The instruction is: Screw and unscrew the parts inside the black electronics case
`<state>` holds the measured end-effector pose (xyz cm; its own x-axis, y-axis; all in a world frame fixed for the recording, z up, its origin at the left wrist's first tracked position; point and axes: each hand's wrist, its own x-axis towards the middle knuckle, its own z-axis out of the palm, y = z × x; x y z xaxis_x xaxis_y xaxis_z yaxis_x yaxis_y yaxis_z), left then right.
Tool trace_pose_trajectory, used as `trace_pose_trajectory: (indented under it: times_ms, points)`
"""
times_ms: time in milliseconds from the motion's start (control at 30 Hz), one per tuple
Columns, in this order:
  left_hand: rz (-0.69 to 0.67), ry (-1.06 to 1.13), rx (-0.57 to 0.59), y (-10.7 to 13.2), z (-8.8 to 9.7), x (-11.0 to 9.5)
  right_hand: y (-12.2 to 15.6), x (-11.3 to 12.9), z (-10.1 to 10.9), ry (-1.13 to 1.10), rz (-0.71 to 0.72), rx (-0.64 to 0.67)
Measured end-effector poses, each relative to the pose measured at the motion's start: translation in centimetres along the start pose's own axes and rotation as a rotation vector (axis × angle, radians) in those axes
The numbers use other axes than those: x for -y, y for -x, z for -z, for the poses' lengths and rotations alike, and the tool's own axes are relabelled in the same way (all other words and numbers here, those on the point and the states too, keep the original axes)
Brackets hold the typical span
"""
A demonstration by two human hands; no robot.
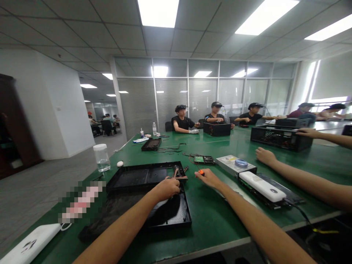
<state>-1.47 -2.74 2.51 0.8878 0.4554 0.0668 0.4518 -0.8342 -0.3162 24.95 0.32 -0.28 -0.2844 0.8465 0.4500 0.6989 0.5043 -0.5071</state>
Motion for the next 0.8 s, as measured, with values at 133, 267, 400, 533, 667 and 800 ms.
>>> trace_pose_trajectory:
  times_ms: [133,267,400,533,667,800]
  points:
    - [-0.002,0.057,-0.066,-0.1,0.2,-0.5,-0.1,-0.2,-0.1,-0.007,0.000,-0.007]
    - [0.108,0.155,-0.137,-0.1,0.5,-1.0,-0.1,-0.3,-0.2,-0.014,-0.001,-0.013]
    - [0.176,0.200,-0.147,-0.6,0.1,-1.1,-0.1,-0.2,-0.1,-0.018,0.013,-0.006]
    - [0.179,0.304,-0.224,-1.2,-0.7,-0.5,-0.1,0.0,0.0,-0.004,0.013,-0.011]
    - [0.164,0.363,-0.219,-1.9,-1.6,0.1,0.0,0.3,0.0,0.022,0.030,-0.017]
    - [0.179,0.383,-0.235,-2.1,-2.0,0.2,0.0,1.3,0.2,0.080,0.061,-0.006]
